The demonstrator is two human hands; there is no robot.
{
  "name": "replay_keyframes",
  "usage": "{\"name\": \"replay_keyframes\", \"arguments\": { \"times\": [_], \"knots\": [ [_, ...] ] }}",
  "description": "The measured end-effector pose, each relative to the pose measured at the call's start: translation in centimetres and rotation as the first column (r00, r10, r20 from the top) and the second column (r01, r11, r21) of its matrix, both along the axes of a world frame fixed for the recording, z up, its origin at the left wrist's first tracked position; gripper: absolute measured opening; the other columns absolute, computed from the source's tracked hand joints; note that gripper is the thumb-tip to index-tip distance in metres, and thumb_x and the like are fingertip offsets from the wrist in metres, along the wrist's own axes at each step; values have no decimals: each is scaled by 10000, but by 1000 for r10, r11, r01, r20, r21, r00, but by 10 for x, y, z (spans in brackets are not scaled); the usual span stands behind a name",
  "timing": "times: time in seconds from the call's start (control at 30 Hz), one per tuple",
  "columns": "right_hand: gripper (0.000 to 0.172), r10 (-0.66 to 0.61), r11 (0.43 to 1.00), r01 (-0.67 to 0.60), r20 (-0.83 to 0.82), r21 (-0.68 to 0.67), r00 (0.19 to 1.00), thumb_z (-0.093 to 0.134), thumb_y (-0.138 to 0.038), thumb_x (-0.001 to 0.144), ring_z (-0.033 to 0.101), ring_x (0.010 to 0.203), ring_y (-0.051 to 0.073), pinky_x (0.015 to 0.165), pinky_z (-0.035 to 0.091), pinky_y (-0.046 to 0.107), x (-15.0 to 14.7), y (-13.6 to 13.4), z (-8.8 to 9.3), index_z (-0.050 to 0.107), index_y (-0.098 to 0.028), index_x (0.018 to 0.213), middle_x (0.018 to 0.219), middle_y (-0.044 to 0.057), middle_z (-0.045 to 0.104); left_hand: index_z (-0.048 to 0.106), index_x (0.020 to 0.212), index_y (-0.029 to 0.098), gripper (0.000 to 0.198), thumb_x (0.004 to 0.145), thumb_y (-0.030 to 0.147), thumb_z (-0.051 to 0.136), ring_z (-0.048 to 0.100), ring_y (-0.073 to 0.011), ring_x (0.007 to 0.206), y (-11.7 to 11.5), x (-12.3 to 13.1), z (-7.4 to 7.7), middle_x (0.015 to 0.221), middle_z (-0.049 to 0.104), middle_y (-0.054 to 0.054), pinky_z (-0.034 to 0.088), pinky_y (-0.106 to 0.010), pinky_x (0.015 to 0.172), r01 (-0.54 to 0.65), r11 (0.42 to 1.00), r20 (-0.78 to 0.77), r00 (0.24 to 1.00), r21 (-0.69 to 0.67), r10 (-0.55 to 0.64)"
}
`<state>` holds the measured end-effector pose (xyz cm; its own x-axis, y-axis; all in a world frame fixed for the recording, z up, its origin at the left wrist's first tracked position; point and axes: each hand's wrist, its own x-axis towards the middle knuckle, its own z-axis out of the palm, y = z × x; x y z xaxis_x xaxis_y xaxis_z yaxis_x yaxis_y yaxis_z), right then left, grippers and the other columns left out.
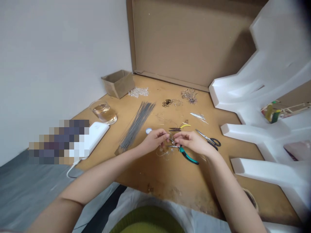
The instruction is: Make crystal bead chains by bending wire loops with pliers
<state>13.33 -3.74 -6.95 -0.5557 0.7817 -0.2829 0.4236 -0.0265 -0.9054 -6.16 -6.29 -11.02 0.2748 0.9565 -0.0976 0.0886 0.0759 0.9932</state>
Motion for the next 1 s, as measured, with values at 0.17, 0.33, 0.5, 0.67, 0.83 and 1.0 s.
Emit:
{"name": "replay_keyframes", "arguments": {
  "times": [0.17, 0.33, 0.5, 0.67, 0.83, 1.0],
  "knots": [
    [250, -102, 984, 95, 42, 151, 994, 612, -424, 756, 562, 583, 125, 567, 438, 251, -14, -15, -22, 627, -175, 739, 637, 0, 627, 530, 763, 128, 290, 811, 413, 560, 528, -69, 465, -4, 3, -6, 550, 558, 29, 415, -186, 483, 45, 998, 24, 999, -38, -44],
    [221, -210, 972, 209, -9, 104, 978, 588, -397, 763, 556, 540, 124, 547, 440, 255, -14, -27, -37, 595, -182, 712, 631, 6, 634, 542, 858, 125, 170, 759, 245, 609, 599, -89, 641, -8, 5, -14, 751, 631, -14, 466, -226, 640, 93, 994, 88, 992, -49, -89],
    [194, -222, 973, 220, 26, 64, 975, 569, -366, 768, 550, 520, 120, 540, 417, 245, -7, -31, -44, 575, -184, 702, 578, -8, 604, 561, 817, 130, 129, 692, 151, 587, 554, -90, 655, -10, 9, -19, 739, 613, 0, 430, -213, 629, 87, 996, -32, 996, -37, -88],
    [156, -205, 971, 194, 71, 137, 976, 534, -320, 789, 547, 526, 124, 542, 401, 243, -12, -37, -50, 566, -195, 701, 567, -16, 597, 569, 737, 133, 82, 672, 141, 521, 496, -87, 581, -9, 7, -21, 633, 571, 21, 379, -199, 553, 104, 993, -172, 979, -53, -111],
    [145, -158, 968, 121, 157, 221, 975, 534, -290, 792, 546, 562, 133, 551, 395, 251, -13, -41, -44, 600, -202, 698, 599, -7, 619, 591, 767, 139, 102, 710, 186, 522, 467, -83, 577, -10, 3, -23, 643, 563, 24, 351, -193, 539, 186, 982, -237, 954, -19, -185],
    [199, -224, 932, 170, 142, 319, 964, 553, -368, 801, 606, 649, 163, 608, 447, 277, 9, -29, -30, 664, -203, 803, 726, 31, 693, 601, 795, 152, 113, 731, 180, 513, 494, -95, 590, -13, 2, -26, 639, 569, 25, 365, -202, 553, 234, 972, -314, 924, 16, -217]
  ]
}}
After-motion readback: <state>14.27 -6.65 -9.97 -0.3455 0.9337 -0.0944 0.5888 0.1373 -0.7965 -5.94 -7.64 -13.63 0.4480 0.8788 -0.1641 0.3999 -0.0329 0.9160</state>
